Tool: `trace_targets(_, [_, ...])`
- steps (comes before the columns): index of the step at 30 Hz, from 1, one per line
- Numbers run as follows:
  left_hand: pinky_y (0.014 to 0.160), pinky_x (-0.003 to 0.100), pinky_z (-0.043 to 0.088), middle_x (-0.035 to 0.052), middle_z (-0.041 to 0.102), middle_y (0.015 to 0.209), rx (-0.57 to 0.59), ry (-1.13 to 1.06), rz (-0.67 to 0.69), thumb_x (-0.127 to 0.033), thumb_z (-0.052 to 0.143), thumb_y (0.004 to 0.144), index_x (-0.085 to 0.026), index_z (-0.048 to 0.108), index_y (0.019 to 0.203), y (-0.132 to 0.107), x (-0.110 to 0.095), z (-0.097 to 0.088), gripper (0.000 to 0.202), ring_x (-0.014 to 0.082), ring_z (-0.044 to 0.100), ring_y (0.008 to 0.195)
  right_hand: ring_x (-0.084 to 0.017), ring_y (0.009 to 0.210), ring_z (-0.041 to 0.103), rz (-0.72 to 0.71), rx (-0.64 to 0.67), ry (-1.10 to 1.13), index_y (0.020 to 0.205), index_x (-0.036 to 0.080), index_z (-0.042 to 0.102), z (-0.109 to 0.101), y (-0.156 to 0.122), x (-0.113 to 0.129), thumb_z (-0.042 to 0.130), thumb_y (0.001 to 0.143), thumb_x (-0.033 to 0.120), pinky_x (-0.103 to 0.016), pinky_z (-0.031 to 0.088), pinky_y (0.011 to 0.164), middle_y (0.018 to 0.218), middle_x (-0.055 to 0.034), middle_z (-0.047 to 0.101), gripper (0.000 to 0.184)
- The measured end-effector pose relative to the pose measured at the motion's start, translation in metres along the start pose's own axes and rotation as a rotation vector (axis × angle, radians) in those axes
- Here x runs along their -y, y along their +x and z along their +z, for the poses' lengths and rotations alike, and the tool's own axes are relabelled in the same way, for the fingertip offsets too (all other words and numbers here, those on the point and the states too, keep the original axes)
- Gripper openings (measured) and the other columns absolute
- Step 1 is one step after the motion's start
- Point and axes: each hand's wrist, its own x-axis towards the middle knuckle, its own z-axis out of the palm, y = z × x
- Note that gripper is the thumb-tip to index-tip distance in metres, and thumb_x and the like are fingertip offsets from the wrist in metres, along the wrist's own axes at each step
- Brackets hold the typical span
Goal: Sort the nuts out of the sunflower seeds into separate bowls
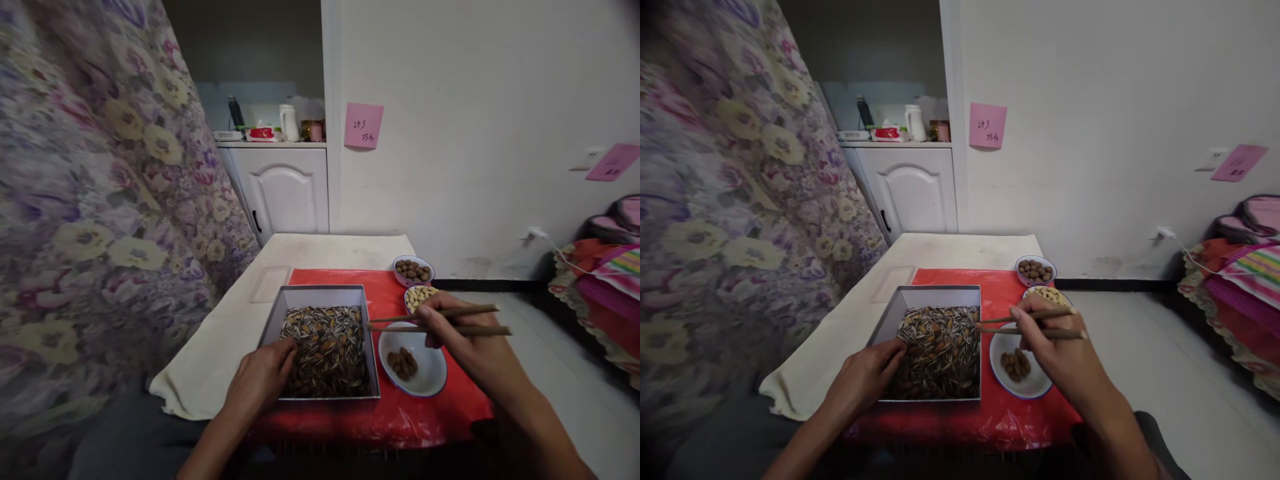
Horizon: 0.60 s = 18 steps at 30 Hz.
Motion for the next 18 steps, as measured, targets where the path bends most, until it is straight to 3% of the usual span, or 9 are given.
trace_targets(4, [0.064, 0.027, 0.033, -0.0009, 0.069, 0.083, -0.002, 0.012, 0.002, -0.032, 0.036, 0.097, -0.026, 0.055, 0.085, 0.001, 0.001, 0.001, 0.023, 0.0190, 0.066, 0.080, -0.014, 0.053, 0.061, 0.029, -0.099, -0.032, 0.078, 0.022, 0.062, -0.030, -0.008, -0.003, 0.053, 0.094, 0.045, -0.021, 0.048, 0.049, 0.057, 0.0014, 0.062, 0.030])
trace_targets(9, [0.064, 0.026, 0.032, -0.0010, 0.070, 0.084, -0.005, 0.012, 0.007, -0.033, 0.036, 0.097, -0.027, 0.056, 0.088, 0.002, 0.000, 0.001, 0.023, 0.0195, 0.067, 0.081, -0.015, 0.050, 0.060, 0.046, -0.054, -0.128, 0.078, 0.022, 0.062, -0.048, -0.009, -0.014, 0.052, 0.094, 0.047, -0.021, 0.048, 0.046, 0.054, 0.0008, 0.063, 0.032])
trace_targets(15, [0.063, 0.026, 0.032, -0.0005, 0.070, 0.083, 0.009, 0.038, 0.003, -0.033, 0.035, 0.097, -0.026, 0.055, 0.086, 0.003, 0.000, 0.001, 0.024, 0.0192, 0.066, 0.080, -0.013, 0.054, 0.061, 0.027, -0.151, 0.004, 0.081, 0.022, 0.063, -0.033, -0.006, -0.006, 0.055, 0.093, 0.045, -0.020, 0.050, 0.049, 0.061, 0.0014, 0.063, 0.027])
trace_targets(18, [0.063, 0.026, 0.032, -0.0005, 0.070, 0.083, 0.007, 0.042, 0.000, -0.033, 0.035, 0.097, -0.026, 0.055, 0.086, 0.003, 0.000, 0.000, 0.024, 0.0192, 0.066, 0.080, -0.014, 0.056, 0.063, 0.013, -0.081, 0.071, 0.082, 0.021, 0.063, -0.011, 0.000, -0.005, 0.055, 0.094, 0.041, -0.021, 0.050, 0.051, 0.064, 0.0010, 0.063, 0.025])
